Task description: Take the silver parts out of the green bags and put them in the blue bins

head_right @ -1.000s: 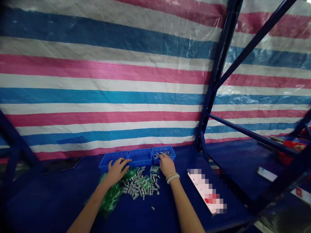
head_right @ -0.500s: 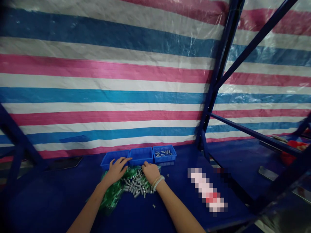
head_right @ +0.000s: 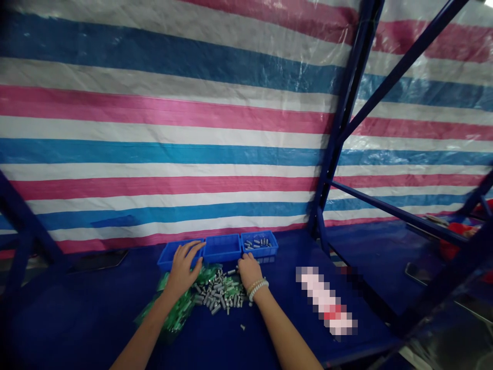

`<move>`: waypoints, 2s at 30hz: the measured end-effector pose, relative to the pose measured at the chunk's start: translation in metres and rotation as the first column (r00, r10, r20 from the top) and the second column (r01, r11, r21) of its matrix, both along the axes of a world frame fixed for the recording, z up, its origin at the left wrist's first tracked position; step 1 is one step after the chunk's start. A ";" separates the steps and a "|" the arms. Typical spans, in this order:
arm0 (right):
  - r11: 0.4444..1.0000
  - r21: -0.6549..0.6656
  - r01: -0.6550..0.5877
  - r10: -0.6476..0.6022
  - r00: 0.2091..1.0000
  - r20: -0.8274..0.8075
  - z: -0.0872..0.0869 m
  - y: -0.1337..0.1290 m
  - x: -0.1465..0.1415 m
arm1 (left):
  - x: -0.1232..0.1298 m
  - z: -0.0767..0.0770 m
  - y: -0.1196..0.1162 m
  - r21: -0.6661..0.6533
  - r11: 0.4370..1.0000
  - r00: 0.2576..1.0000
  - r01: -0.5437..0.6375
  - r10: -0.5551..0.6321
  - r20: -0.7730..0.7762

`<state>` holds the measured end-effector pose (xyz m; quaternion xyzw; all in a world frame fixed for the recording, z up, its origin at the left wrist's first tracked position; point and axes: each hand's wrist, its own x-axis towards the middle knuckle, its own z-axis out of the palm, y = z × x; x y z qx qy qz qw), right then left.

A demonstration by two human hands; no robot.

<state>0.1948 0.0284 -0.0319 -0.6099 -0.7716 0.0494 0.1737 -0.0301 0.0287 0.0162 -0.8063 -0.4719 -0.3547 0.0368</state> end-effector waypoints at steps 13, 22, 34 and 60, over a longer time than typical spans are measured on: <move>0.859 0.500 -0.110 0.414 0.723 -0.553 0.029 -0.028 -0.012 | 0.045 -0.007 -0.035 -0.390 0.756 0.690 0.525 -0.110 0.715; 0.838 0.495 -0.228 0.513 0.637 -0.575 0.040 -0.039 -0.012 | 0.052 -0.011 -0.041 -0.430 0.611 0.405 0.665 0.188 0.895; 0.941 0.229 -0.250 0.283 0.206 -0.937 0.031 -0.021 -0.011 | 0.045 0.001 -0.046 -0.219 0.808 0.576 0.547 -0.174 0.799; 0.956 0.259 -0.139 0.242 0.872 -0.426 0.008 -0.011 -0.005 | 0.037 -0.006 -0.026 -0.412 0.830 0.662 0.376 0.071 0.746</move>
